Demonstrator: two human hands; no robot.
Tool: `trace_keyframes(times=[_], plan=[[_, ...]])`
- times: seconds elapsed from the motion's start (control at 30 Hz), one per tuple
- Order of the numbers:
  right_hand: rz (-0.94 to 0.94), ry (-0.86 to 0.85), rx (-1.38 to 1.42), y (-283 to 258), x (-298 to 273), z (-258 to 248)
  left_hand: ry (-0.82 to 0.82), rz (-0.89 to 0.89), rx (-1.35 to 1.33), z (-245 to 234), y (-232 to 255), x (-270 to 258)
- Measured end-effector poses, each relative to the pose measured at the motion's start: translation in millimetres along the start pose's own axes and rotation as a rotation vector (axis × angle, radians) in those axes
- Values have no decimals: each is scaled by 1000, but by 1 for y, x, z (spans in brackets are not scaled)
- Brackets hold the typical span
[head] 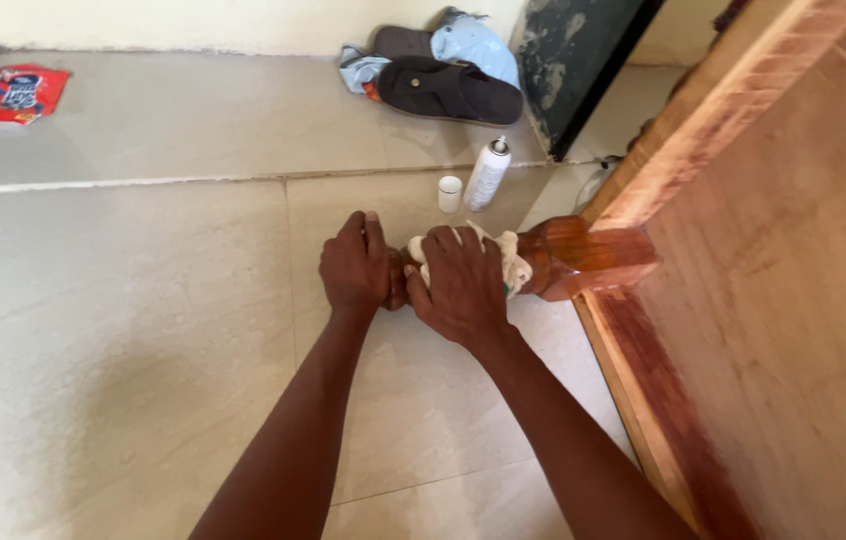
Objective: The person wipes the wooden frame and legs of a table using a white cloth. They clean the top edge, the turned leg, and the lower frame near the floor in a continuous motion.
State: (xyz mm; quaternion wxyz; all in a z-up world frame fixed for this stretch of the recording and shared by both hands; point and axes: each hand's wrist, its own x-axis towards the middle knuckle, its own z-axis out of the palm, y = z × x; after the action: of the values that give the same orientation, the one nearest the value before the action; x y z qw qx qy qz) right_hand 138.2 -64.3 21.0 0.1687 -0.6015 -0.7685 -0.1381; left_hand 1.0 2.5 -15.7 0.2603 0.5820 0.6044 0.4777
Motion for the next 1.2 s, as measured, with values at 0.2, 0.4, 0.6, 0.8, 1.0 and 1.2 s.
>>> trace_keyframes(times=[0.2, 0.4, 0.6, 0.8, 1.0, 1.2], plan=[[14, -50, 1, 74, -3, -22, -1, 18, 56, -5, 3, -3], [127, -92, -57, 97, -9, -18, 16, 7, 30, -1, 1, -2], [-86, 8, 72, 87, -13, -10, 64, 53, -21, -3, -1, 0], [-213, -138, 98, 84, -36, -40, 8, 29, 14, -4, -1, 0], [-162, -219, -24, 111, -69, -76, 18, 55, 90, -5, 2, -2], [-89, -140, -266, 139, -115, -70, -3, 41, 118, -3, -1, 1]])
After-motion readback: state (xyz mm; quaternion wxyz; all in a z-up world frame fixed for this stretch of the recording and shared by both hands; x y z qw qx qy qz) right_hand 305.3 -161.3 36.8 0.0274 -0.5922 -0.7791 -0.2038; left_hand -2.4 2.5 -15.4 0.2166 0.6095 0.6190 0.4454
